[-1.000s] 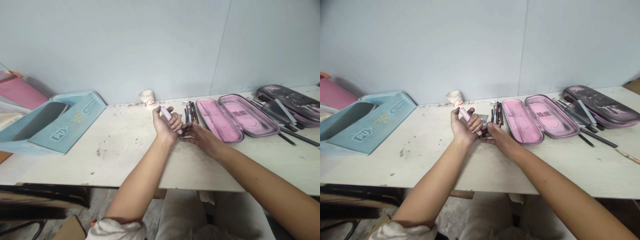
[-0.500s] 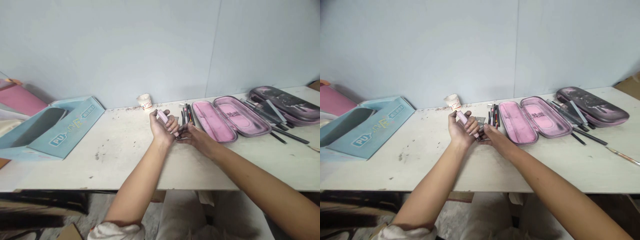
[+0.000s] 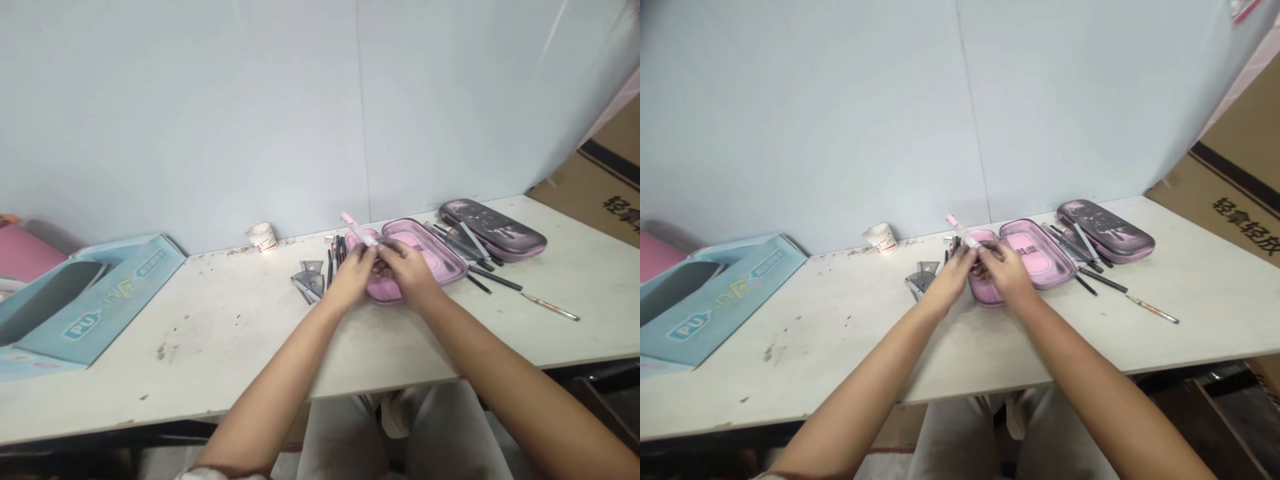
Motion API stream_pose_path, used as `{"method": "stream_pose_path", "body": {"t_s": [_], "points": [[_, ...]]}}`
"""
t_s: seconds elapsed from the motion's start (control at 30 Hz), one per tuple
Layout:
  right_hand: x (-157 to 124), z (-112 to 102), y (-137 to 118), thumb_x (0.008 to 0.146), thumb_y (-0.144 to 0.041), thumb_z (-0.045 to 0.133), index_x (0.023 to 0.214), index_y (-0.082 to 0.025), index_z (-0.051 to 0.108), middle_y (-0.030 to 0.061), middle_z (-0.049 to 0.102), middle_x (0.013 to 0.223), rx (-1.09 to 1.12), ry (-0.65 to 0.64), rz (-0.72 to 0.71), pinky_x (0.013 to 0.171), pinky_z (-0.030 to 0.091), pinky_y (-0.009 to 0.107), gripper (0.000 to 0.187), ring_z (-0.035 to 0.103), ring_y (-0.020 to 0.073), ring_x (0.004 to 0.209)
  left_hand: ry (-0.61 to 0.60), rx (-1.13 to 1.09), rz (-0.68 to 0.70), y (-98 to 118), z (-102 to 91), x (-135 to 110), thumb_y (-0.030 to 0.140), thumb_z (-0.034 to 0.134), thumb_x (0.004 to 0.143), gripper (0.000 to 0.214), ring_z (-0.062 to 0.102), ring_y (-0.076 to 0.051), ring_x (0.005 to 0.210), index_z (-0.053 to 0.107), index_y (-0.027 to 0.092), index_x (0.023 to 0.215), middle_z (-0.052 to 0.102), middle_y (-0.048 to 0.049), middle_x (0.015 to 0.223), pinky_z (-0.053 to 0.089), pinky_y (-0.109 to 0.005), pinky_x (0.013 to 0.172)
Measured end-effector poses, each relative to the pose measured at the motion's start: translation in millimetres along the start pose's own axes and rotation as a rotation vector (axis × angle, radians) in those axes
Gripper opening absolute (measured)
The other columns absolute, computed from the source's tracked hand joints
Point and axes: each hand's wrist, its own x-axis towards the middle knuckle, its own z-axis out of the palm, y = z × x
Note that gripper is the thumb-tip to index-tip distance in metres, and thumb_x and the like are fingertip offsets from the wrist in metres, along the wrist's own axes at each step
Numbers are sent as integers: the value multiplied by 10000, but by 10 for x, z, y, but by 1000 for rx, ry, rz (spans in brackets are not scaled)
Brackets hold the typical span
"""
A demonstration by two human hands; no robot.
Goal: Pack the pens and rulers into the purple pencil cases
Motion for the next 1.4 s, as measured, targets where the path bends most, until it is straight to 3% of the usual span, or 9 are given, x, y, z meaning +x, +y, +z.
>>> {"method": "stream_pose_path", "body": {"t_s": [0.1,0.2,0.3,0.53,0.7,0.87,1.17,1.3,1.4], "points": [[28,-496,-69,799,-467,487,1049,-175,598,55,664,777,-461,191,-167,674,480,340,401,618,186,678,-192,464,249,-83,281,-19,393,440,852,397,491,-238,1120,521,157,1162,563,-125,1179,353,-394,987],[4,-893,-67,856,-407,389,1119,-155,605,124,684,860,-1117,344,-318,737,436,368,423,625,245,801,-255,840,299,-168,499,-58,424,458,832,495,427,-295,1188,449,169,1256,464,-170,1280,335,-457,986],[-22,-1094,0,874,-335,336,1098,-127,624,166,682,877,-1519,389,-349,681,406,345,420,615,255,791,-296,1071,326,-227,610,-79,399,483,815,443,464,-294,1140,468,217,1218,455,-152,1269,378,-448,933],[-24,-1124,111,856,-282,352,1025,-112,643,160,661,863,-1708,328,-339,703,357,362,377,556,276,856,-283,984,416,-260,518,-54,340,431,849,311,531,-218,1023,519,207,1116,523,-112,1135,421,-368,892],[-69,-1123,171,845,-298,386,990,-138,654,144,624,958,-1674,307,-398,750,357,386,344,494,293,957,-105,885,402,-208,102,-36,290,364,877,295,507,-193,1059,521,178,1099,536,-93,1119,385,-336,941],[-68,-956,183,836,-294,422,981,-158,656,123,598,1021,-1615,187,-558,777,366,384,307,466,279,979,182,1174,140,-383,-439,-128,263,396,836,253,499,-255,1016,529,147,1017,536,-123,1050,373,-416,888],[197,-66,116,839,-259,421,968,-147,668,132,589,1016,-1475,-101,-687,854,359,414,301,445,275,1017,130,1379,56,-664,-623,-259,257,419,811,307,445,-317,1051,560,43,981,521,-207,1045,260,-496,956],[239,274,260,852,-298,418,911,-150,667,120,604,954,-1320,-141,-654,886,349,391,296,462,250,986,292,1216,85,-599,-678,-238,193,365,830,279,437,-307,1054,565,46,956,516,-213,1044,268,-484,959],[211,425,326,871,-338,399,831,-161,657,108,622,907,-1191,-173,-551,886,346,377,315,489,235,947,306,779,97,-555,-683,-206,226,320,867,273,472,-260,997,565,107,878,545,-160,974,331,-426,917]]}}
